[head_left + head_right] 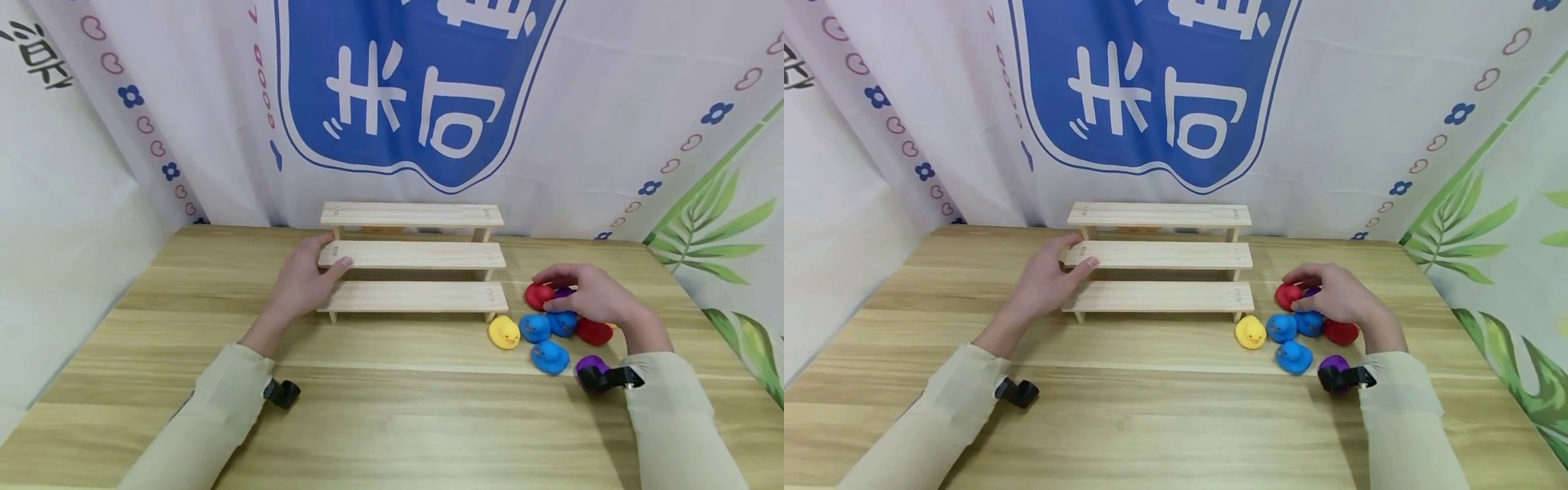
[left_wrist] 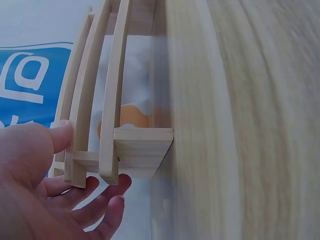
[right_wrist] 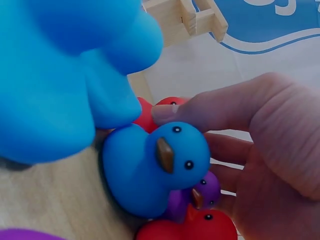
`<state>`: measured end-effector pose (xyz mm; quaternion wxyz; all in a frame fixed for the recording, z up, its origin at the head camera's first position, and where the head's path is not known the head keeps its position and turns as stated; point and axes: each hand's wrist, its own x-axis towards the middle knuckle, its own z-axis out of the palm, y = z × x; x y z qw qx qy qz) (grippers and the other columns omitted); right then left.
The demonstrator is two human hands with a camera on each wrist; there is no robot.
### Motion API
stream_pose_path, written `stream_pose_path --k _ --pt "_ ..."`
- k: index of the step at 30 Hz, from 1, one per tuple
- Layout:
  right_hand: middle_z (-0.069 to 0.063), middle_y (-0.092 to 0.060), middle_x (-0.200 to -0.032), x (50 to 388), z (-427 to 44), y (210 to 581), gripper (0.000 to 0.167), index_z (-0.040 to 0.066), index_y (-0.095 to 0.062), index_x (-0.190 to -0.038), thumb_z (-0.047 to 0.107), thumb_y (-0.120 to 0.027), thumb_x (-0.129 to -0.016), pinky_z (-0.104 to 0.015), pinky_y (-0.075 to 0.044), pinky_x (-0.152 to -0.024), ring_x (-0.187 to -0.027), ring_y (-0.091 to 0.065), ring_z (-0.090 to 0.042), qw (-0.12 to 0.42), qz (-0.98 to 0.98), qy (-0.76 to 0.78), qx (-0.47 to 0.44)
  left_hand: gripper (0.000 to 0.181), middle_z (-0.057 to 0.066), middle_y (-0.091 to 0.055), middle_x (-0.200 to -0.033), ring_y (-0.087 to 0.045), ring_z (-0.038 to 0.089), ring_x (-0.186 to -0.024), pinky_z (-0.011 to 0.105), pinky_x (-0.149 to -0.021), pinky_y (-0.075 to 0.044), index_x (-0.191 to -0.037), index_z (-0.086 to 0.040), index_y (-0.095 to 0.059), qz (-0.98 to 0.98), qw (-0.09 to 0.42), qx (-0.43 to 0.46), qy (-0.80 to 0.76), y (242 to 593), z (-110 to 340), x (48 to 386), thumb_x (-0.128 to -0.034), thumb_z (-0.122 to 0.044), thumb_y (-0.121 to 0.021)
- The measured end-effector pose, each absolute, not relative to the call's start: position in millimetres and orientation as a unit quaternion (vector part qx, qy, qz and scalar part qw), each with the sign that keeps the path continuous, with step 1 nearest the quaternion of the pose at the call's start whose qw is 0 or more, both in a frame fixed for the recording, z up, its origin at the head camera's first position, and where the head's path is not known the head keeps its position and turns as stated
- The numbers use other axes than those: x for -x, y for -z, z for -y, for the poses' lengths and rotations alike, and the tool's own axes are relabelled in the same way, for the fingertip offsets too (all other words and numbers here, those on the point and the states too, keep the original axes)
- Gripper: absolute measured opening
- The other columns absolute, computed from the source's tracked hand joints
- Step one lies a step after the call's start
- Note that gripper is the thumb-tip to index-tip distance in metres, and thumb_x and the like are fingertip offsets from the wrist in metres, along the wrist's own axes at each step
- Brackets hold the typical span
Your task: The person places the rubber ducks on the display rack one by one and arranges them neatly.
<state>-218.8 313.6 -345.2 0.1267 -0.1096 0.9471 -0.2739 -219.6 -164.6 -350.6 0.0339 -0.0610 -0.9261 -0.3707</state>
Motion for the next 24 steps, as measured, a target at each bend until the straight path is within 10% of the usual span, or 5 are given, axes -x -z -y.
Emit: stream_pose_path --k 13,24 --pt "-0.018 -0.071 -0.128 221 -311 351 0.046 0.011 -0.070 -0.134 0.030 -0.082 -0.094 -0.059 -0.053 -0.099 -0.118 -0.063 -0.039 0.111 -0.956 0.254 0.100 0.067 0.024 -0.044 -0.163 -0.069 0.041 -0.115 0.056 -0.104 -0.056 -0.162 -0.003 -0.039 0.927 0.043 0.059 0.369 350 164 217 -0.1085 -0.038 -0.061" --pt "-0.021 -0.066 -0.137 222 -303 346 0.044 0.011 -0.066 -0.137 0.031 -0.076 -0.098 -0.068 -0.049 -0.106 -0.129 -0.058 -0.045 0.088 -0.956 0.263 0.091 0.068 0.023 -0.046 -0.163 -0.071 0.039 -0.112 0.054 -0.099 -0.058 -0.162 -0.004 -0.039 0.926 0.043 0.056 0.370 353 165 217 -0.1087 -0.039 -0.060"
